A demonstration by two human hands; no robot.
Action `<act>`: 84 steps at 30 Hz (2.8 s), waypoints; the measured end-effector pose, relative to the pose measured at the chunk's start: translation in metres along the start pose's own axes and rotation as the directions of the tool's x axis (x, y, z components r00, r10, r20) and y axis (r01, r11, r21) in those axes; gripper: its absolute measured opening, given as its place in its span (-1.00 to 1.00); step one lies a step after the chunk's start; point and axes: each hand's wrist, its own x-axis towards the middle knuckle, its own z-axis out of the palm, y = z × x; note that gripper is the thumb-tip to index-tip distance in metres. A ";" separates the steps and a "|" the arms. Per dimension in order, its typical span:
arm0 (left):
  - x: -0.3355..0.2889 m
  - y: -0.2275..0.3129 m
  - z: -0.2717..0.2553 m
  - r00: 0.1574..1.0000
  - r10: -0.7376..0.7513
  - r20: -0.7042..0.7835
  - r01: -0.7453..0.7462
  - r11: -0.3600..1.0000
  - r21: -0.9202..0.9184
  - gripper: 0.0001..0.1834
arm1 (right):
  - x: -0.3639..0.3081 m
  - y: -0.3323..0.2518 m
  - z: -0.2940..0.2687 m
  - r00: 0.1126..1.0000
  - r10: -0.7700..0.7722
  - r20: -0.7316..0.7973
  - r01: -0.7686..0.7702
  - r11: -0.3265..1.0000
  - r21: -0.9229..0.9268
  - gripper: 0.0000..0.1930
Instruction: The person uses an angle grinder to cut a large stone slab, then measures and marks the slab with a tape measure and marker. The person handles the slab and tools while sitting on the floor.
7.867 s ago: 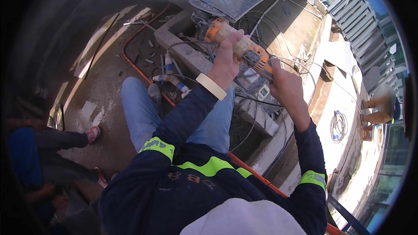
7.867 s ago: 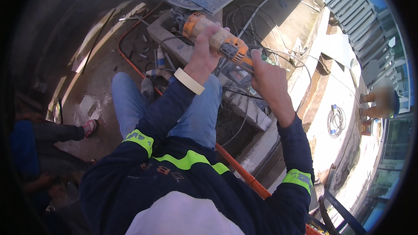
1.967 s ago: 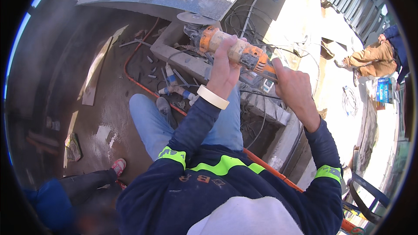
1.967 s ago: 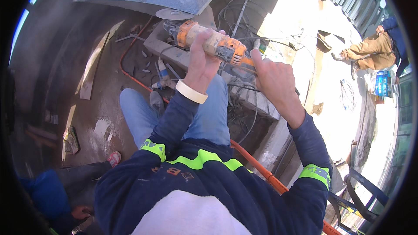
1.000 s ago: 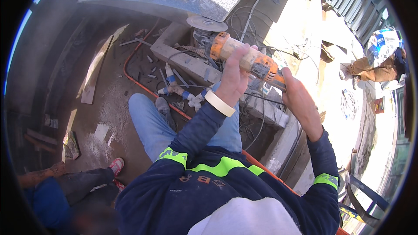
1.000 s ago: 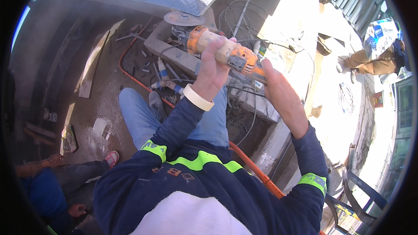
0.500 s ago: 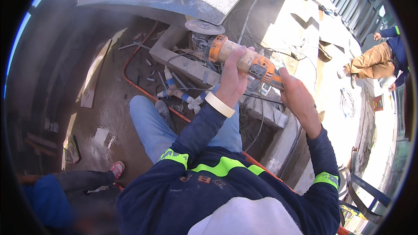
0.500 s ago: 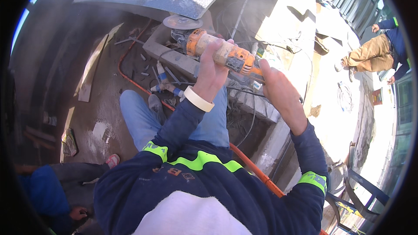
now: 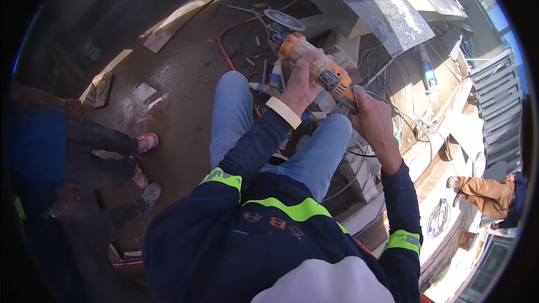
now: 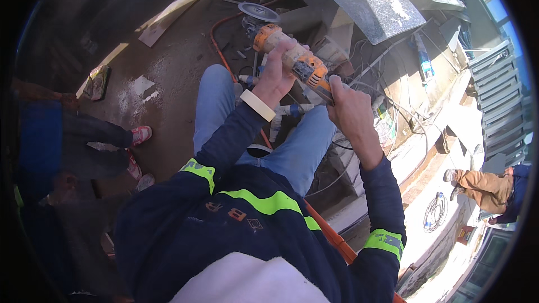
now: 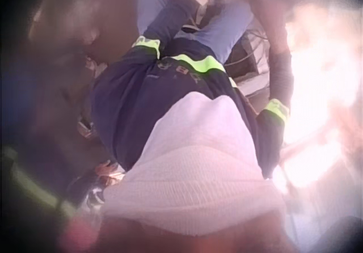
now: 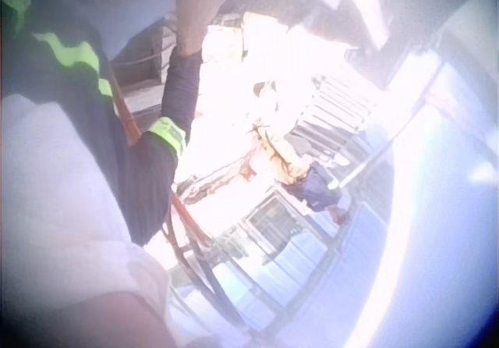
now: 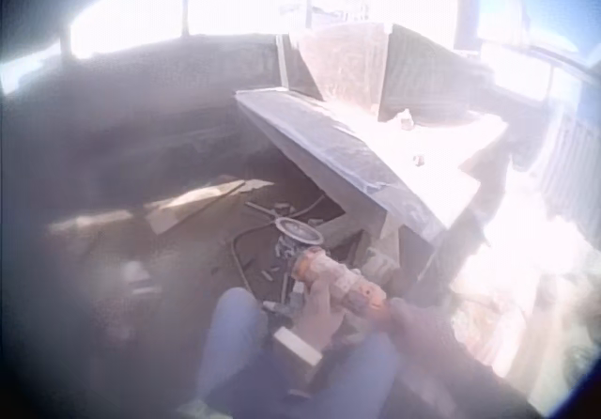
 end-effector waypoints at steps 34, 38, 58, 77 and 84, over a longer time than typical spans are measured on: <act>0.111 0.059 -0.084 0.652 -0.757 -0.043 -0.225 -0.248 0.942 -0.45 | 0.008 0.105 0.140 0.623 0.480 0.618 -0.779 0.448 0.438 -0.65; 0.114 0.028 -0.137 0.579 -0.815 0.024 -0.249 -0.149 0.957 -0.42 | 0.094 0.102 0.197 0.700 0.327 0.635 -0.707 0.446 0.549 -0.65; 0.129 0.089 -0.145 0.920 -0.391 -0.014 -0.247 -0.609 0.754 -0.58 | 0.320 0.102 0.498 0.909 0.277 0.310 -0.382 0.852 0.358 -0.31; 0.131 0.086 -0.147 0.907 -0.416 -0.063 -0.221 -0.598 0.771 -0.52 | 0.333 0.094 0.467 0.818 0.376 0.435 -0.511 0.821 0.253 -0.07; 0.135 0.084 -0.137 0.906 -0.421 -0.031 -0.239 -0.572 0.785 -0.44 | 0.330 0.112 0.474 0.772 0.370 0.517 -0.564 0.773 0.290 0.03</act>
